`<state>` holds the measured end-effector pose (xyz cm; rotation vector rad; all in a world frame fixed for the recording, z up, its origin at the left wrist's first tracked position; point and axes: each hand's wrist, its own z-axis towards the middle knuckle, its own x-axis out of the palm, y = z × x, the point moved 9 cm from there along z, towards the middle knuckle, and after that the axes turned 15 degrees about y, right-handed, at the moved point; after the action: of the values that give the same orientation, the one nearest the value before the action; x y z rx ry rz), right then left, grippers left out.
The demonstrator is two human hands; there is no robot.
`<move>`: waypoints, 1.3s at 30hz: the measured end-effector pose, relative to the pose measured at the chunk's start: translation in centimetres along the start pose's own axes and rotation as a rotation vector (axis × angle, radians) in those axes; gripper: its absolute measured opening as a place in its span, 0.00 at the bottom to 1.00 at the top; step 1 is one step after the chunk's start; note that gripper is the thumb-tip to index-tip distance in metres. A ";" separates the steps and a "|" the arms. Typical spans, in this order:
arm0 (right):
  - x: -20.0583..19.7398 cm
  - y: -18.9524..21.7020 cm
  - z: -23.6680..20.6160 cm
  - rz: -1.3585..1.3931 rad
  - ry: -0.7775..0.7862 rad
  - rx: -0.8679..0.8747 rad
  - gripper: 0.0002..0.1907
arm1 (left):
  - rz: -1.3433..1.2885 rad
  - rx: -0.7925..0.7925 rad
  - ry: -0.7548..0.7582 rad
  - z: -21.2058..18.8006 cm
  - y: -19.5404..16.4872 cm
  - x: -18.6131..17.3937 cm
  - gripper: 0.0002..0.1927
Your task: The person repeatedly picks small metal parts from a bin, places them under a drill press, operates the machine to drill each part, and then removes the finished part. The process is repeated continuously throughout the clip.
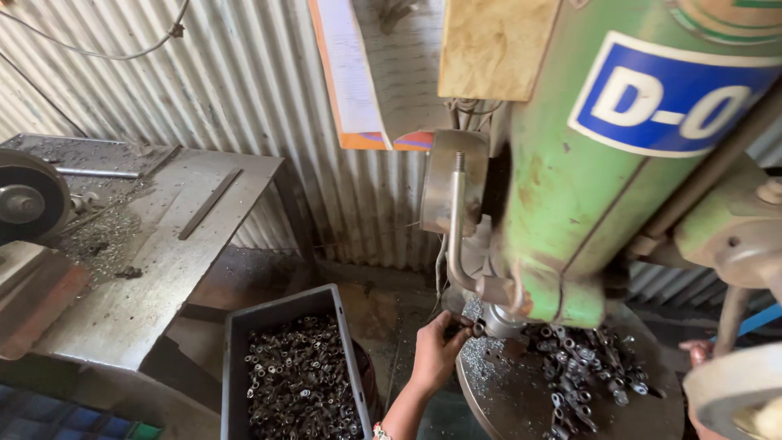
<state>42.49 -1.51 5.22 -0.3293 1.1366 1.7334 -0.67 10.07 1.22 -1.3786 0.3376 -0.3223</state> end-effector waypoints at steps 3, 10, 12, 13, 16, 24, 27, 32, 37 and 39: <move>-0.5 -0.7 -1.4 -0.141 0.024 -0.081 0.22 | 0.075 0.006 -0.087 -0.6 -1.6 -0.2 0.06; 0.8 2.3 -2.4 -0.874 -0.105 -0.298 0.25 | 0.110 -0.121 -0.323 -2.3 -1.7 -2.2 0.10; 0.3 1.9 -2.1 -0.549 -0.106 -0.248 0.23 | 0.060 -0.169 -0.333 -2.2 -0.7 -2.3 0.13; 0.1 1.7 -1.9 -0.395 -0.101 -0.217 0.23 | 0.042 -0.201 -0.302 -1.9 -0.1 -2.0 0.14; 0.0 1.5 -1.4 -0.266 -0.092 -0.118 0.18 | 0.200 -0.195 -0.261 -0.9 0.1 -1.7 0.16; -0.3 2.2 -1.8 -0.284 -0.083 -0.198 0.13 | -0.314 -0.314 0.051 2.6 3.4 -0.9 0.13; -0.2 1.2 -2.1 -0.211 -0.092 -0.229 0.14 | -0.423 -0.323 0.122 3.2 3.9 -0.7 0.11; 0.8 -2.2 -1.1 0.323 -0.012 -0.070 0.12 | -0.306 -0.312 0.241 3.1 5.2 -0.7 0.10; 1.2 -3.2 -0.7 0.425 -0.001 0.050 0.10 | -0.332 -0.371 0.354 4.0 6.7 0.2 0.10; 1.1 -2.9 -0.7 0.318 0.008 0.147 0.10 | -0.385 -0.393 0.388 4.1 7.1 0.9 0.10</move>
<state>44.27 -1.26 2.60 -0.0663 1.3706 1.9083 2.03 14.53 -5.18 -1.7691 0.4716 -0.8855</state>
